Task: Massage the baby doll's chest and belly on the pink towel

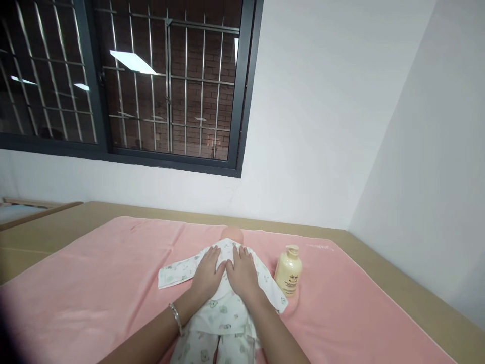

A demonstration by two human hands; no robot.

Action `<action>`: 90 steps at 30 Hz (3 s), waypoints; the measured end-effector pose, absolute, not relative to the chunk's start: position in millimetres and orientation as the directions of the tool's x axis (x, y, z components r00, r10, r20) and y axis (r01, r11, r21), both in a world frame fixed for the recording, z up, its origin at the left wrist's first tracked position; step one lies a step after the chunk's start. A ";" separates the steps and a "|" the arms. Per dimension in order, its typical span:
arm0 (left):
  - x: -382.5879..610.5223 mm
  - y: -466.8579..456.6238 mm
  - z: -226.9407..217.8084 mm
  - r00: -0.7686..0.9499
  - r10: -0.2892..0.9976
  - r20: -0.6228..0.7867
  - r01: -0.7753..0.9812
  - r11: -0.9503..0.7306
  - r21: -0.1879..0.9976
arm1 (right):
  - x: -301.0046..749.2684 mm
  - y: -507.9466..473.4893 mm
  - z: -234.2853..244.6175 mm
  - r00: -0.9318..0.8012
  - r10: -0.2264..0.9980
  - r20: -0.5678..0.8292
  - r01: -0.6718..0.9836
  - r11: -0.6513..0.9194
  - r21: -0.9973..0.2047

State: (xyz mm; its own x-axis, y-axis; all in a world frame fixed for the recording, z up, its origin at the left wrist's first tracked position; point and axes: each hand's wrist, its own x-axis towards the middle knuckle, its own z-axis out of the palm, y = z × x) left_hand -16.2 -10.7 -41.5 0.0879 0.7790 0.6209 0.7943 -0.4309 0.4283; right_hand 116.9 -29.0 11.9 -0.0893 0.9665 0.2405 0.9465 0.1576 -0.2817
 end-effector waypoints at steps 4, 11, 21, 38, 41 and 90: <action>-14.2 -6.7 -41.9 0.226 0.653 0.722 0.745 -0.594 0.304 | 120.0 -24.7 8.8 -0.132 0.961 0.242 0.928 0.206 -0.312; -16.1 -11.0 -45.3 0.080 0.721 0.688 0.800 -0.459 0.387 | 107.2 -43.1 18.6 -0.114 0.966 0.233 0.969 0.160 -0.187; -18.8 -3.5 -41.9 0.230 0.624 0.747 0.656 -0.667 0.355 | 116.0 -27.5 6.1 -0.146 0.952 0.268 0.927 0.227 -0.300; -15.0 -1.1 -49.5 0.071 0.863 0.500 0.696 -0.402 0.595 | 121.3 -20.4 -7.0 -0.058 0.955 0.292 0.903 0.175 -0.392; -15.0 -0.3 -52.2 0.061 0.862 0.503 0.690 -0.400 0.602 | 118.8 -24.7 -3.7 -0.049 0.955 0.292 0.916 0.159 -0.369; -22.2 -6.4 -39.1 0.181 0.770 0.612 0.661 -0.556 0.504 | 114.2 -27.1 2.2 -0.117 0.955 0.272 0.961 0.179 -0.213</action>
State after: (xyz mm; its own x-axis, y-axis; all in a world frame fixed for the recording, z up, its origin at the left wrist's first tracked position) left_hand -22.2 -6.4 -39.1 0.1807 0.7701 0.6118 0.6612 -0.5556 0.5040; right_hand 114.2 -27.1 2.2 -0.1175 0.9550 0.2724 0.9606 0.1789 -0.2128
